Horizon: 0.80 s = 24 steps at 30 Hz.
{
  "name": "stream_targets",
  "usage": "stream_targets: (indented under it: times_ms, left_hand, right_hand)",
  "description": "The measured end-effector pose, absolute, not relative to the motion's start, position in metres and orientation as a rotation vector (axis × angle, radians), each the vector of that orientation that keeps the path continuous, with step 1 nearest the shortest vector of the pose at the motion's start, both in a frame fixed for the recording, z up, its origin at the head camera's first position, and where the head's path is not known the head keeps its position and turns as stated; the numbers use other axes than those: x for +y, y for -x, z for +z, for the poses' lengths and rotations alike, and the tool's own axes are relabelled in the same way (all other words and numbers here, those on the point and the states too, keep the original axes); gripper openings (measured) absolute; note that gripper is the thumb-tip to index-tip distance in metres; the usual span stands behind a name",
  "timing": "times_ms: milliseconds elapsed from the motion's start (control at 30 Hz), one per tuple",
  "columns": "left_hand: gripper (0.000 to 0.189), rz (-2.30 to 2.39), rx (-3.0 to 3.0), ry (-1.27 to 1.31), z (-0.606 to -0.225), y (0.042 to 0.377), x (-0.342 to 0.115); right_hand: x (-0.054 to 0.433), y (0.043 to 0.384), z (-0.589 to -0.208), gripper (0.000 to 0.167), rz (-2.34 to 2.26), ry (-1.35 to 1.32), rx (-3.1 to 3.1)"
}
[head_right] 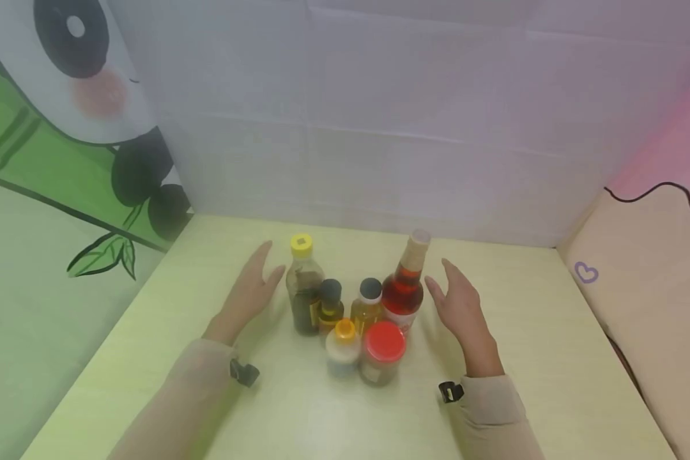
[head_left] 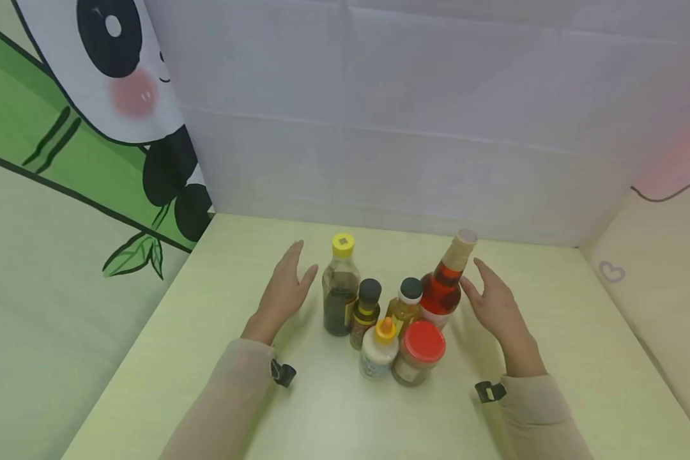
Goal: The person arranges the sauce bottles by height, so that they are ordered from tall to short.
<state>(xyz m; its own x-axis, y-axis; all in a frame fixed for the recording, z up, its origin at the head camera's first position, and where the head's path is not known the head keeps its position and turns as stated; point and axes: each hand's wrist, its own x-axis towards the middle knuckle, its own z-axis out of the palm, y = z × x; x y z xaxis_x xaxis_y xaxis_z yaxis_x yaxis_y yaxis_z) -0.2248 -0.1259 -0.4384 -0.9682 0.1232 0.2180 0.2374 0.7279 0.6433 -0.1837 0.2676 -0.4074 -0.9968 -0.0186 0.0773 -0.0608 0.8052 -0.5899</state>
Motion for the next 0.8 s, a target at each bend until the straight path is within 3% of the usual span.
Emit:
stream_targets:
  times_ms: [300, 800]
  left_hand:
    - [0.062, -1.311, -2.609, 0.34, -0.434, 0.216, -0.121]
    - [0.04, -1.544, -2.244, 0.615, -0.429, 0.2, -0.106]
  right_hand:
    - [0.261, 0.173, -0.391, 0.073, 1.027, -0.061, -2.889]
    - [0.244, 0.151, -0.377, 0.051, 1.273, -0.165, -2.629]
